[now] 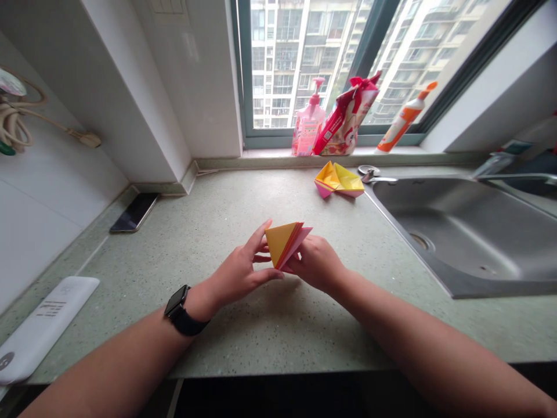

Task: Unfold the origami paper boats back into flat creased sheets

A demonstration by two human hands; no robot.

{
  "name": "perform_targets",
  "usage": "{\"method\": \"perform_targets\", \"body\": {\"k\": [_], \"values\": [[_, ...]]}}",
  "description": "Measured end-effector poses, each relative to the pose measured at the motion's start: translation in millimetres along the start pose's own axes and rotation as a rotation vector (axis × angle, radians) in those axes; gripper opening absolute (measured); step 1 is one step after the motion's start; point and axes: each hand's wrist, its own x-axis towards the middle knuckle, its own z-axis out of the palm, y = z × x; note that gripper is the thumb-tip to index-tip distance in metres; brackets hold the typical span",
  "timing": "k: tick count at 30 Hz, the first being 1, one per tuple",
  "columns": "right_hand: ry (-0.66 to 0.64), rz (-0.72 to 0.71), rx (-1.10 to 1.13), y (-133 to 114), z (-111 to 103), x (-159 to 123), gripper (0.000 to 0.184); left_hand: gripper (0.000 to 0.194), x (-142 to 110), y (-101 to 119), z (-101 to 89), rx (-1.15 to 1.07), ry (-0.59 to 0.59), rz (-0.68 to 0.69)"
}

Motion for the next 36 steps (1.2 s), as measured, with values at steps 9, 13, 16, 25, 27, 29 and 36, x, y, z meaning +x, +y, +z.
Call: {"method": "perform_targets", "body": {"k": [9, 13, 16, 25, 27, 29, 36], "values": [[-0.012, 0.031, 0.001, -17, -10, 0, 0.022, 0.092, 5, -3, -2.6, -0.124, 0.033, -0.025], [0.090, 0.063, 0.205, -19, -26, 5, 0.022, 0.074, 12, -8, -8.8, -0.330, 0.091, -0.076], [0.182, 0.153, 0.310, -15, -32, 9, 0.022, 0.057, 13, -9, -10.1, -0.323, 0.140, -0.110], [-0.151, 0.084, 0.523, -14, -24, 7, 0.043, 0.048, 7, -6, -3.3, -0.041, 0.063, -0.061], [-0.170, 0.058, 0.523, -14, -23, 6, 0.054, 0.043, 7, -4, -2.8, 0.030, 0.082, -0.056], [-0.183, 0.044, 0.498, -14, -22, 4, 0.062, 0.043, 6, -2, -3.5, 0.116, 0.126, -0.022], [-0.131, -0.032, 0.443, -17, -19, 1, 0.048, 0.058, 4, 2, -6.8, 0.244, 0.237, 0.099]]}}
